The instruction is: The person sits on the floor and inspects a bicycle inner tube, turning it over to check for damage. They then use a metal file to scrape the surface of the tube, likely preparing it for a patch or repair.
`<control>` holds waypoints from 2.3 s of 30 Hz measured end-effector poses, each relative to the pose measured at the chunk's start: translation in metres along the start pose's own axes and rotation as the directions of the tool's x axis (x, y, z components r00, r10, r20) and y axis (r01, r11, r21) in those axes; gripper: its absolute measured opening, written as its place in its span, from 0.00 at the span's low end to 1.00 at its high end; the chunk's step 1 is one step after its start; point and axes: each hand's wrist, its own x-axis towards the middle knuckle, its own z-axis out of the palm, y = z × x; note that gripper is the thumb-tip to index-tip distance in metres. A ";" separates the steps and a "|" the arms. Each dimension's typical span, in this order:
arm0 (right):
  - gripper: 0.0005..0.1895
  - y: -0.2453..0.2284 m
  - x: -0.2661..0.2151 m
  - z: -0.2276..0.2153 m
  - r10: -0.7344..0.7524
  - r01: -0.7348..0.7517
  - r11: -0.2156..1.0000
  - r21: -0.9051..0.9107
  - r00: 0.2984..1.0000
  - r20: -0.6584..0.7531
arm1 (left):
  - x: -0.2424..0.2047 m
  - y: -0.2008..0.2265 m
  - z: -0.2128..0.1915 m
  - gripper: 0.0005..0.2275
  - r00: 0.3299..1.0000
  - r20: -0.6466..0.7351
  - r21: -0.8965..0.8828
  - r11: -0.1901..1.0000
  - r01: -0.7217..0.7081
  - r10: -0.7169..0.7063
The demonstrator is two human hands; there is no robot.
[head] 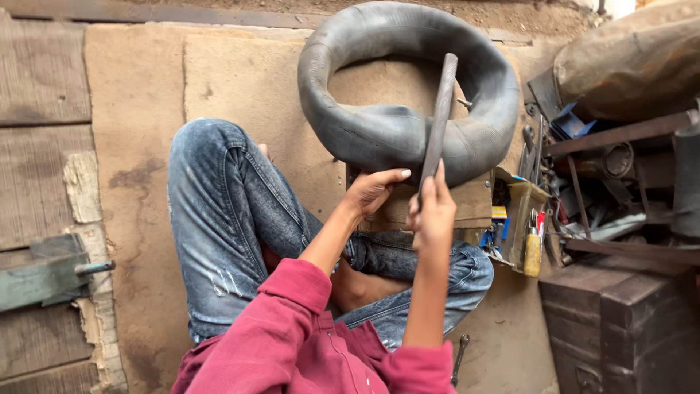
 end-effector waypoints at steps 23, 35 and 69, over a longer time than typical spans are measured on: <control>0.27 0.033 -0.026 -0.007 -0.118 0.114 0.990 -0.077 0.992 -0.043 | 0.008 -0.017 -0.017 0.10 0.994 -0.064 -0.028 0.996 0.090 -0.091; 0.28 -0.007 0.026 0.000 0.113 -0.110 0.991 0.082 0.993 -0.027 | 0.000 -0.010 0.003 0.19 0.990 -0.056 0.016 0.991 -0.131 0.131; 0.28 0.021 0.004 0.003 -0.125 0.103 0.977 -0.189 0.986 -0.110 | -0.005 -0.001 -0.013 0.12 0.933 -0.071 -0.008 0.936 0.353 -0.352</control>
